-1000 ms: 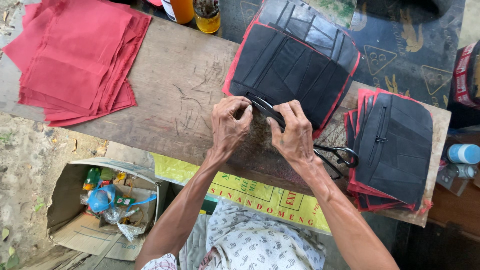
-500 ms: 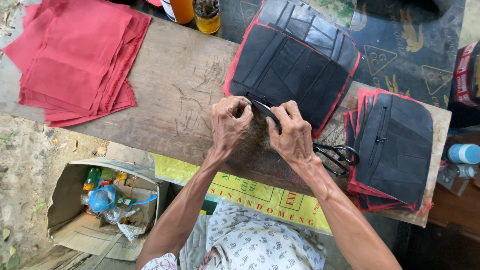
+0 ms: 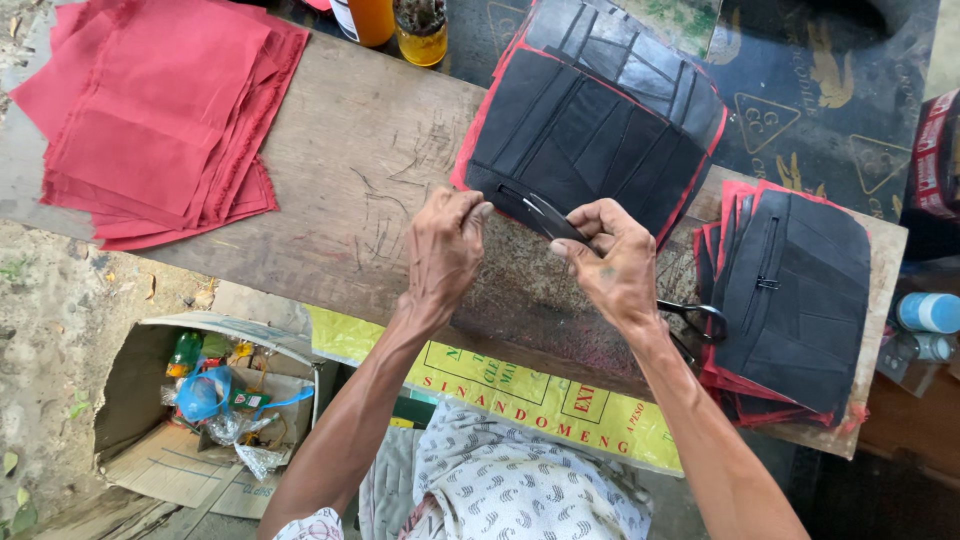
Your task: The person uses scissors to trim excess red fabric from the edges of black fabric pieces with zippers. The person repeatedly picks up a piece, cuts along the perimeter, and places it on a growing stack on the table.
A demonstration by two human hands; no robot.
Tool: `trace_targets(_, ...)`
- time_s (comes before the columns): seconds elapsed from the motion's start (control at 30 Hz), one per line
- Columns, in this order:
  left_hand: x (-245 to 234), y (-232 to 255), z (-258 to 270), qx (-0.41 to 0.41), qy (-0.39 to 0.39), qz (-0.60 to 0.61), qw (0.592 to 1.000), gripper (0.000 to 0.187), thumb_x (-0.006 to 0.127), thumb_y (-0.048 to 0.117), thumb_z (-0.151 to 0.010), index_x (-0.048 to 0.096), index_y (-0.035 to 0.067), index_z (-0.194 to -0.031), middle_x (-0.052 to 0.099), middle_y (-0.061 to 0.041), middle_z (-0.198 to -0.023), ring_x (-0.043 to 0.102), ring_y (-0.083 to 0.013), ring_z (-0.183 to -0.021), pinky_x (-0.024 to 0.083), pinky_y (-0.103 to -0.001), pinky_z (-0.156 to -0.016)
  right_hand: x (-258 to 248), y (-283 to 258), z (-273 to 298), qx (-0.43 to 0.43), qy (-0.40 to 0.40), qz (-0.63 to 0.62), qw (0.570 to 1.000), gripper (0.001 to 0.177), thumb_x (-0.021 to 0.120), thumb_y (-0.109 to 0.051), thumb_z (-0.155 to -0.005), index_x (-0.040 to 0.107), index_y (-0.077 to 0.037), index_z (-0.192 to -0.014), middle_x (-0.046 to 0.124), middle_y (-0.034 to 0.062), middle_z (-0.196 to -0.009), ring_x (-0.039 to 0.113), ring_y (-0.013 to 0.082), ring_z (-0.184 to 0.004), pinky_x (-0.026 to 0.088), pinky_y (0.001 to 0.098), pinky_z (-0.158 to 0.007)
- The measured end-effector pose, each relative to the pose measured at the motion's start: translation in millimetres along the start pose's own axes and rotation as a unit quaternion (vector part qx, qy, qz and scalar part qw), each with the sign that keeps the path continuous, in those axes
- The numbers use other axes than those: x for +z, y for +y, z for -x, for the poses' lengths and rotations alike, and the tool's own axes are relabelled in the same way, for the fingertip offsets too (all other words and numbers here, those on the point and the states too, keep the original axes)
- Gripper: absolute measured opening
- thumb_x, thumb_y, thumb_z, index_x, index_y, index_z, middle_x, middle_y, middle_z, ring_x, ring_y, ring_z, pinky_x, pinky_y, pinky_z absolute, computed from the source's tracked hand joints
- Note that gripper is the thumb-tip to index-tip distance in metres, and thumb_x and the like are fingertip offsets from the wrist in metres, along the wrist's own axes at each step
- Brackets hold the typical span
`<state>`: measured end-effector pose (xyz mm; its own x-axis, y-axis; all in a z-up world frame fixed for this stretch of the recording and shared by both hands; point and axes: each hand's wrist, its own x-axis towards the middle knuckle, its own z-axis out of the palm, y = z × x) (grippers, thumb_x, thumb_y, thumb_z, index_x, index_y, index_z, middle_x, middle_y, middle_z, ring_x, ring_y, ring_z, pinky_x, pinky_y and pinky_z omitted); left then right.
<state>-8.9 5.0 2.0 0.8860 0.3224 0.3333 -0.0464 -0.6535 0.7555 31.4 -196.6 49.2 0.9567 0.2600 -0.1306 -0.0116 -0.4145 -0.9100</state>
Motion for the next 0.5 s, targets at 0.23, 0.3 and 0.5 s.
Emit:
trace_targets(0.23, 6.9, -2.6, -5.6, 0.022, -0.012, -0.036, 0.999, 0.01, 0.073, 0.01, -0.091, 0.073, 0.004, -0.099, 0.061, -0.014, -0.085, 0.064, -0.0317, -0.076, 0.05, -0.044, -0.066, 7.2, -10.3, -0.5, -0.136, 0.033, 0.122, 0.983, 0.029, 0.084, -0.005, -0.081, 0.068, 0.0, -0.104, 0.074, 0.0087, -0.094, 0.069, 0.0121, -0.067, 0.052, 0.0276, -0.054)
trace_targets(0.3, 7.5, -5.1, -5.8, 0.035, -0.011, -0.04, 0.999, 0.008, 0.072, 0.009, -0.092, 0.072, 0.005, -0.098, 0.061, -0.015, -0.087, 0.064, -0.0331, -0.079, 0.05, -0.044, -0.067, 10.6, -11.3, -2.2, -0.162, 0.039, 0.143, 0.976, 0.03, 0.085, -0.005, -0.081, 0.068, 0.0, -0.105, 0.072, 0.0097, -0.095, 0.067, 0.0153, -0.069, 0.052, 0.0302, -0.057)
trace_targets(0.5, 8.3, -10.9, -8.9, 0.065, -0.028, -0.025, 0.997, 0.008, 0.066, 0.008, -0.095, 0.062, 0.002, -0.098, 0.06, -0.016, -0.092, 0.063, -0.0347, -0.086, 0.05, -0.046, -0.074, 18.0, -8.7, -2.9, -0.211, 0.045, 0.189, 0.958, 0.031, 0.085, -0.004, -0.08, 0.067, 0.001, -0.105, 0.066, 0.0116, -0.096, 0.067, 0.0243, -0.079, 0.054, 0.0368, -0.069)
